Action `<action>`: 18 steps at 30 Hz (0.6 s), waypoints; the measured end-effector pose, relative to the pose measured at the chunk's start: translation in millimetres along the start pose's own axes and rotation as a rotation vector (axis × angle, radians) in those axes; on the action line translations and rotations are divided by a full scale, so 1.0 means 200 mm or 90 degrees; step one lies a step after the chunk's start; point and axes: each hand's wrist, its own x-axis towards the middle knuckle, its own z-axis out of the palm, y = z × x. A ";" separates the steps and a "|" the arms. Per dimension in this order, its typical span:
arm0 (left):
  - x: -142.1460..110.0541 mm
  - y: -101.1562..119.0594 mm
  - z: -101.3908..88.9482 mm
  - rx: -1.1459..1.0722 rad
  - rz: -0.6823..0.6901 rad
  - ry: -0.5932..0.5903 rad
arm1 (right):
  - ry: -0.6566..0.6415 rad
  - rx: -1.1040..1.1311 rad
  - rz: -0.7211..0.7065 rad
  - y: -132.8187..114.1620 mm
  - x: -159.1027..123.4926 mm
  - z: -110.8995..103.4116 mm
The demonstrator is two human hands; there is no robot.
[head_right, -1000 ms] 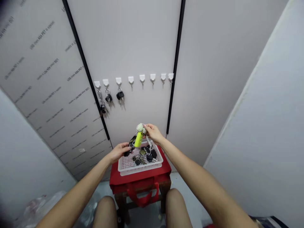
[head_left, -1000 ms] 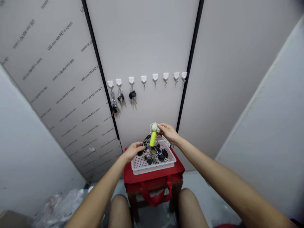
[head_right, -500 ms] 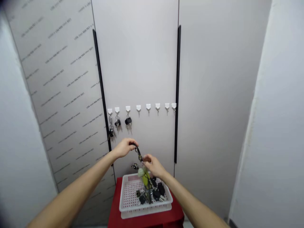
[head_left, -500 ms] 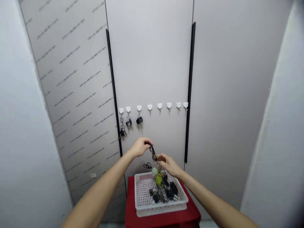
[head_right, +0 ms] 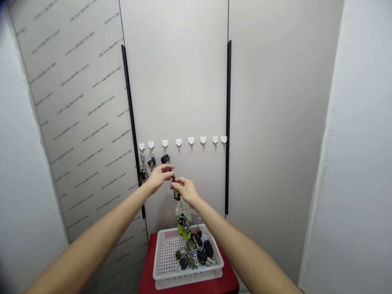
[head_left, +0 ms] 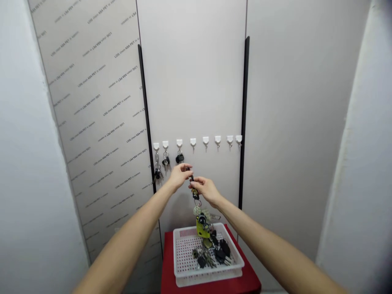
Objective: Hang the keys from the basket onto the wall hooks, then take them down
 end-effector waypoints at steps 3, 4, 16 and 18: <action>0.08 0.03 0.01 -0.014 0.021 0.057 | 0.051 0.014 -0.012 -0.06 0.06 -0.02; 0.10 0.05 0.01 -0.008 0.025 0.065 | 0.067 0.020 -0.016 -0.08 0.09 -0.03; 0.38 0.14 0.00 0.304 0.106 0.024 | 0.146 -0.015 -0.012 -0.15 0.29 -0.18; 0.43 0.14 0.02 0.399 0.156 0.074 | 0.193 -0.048 -0.043 -0.15 0.35 -0.18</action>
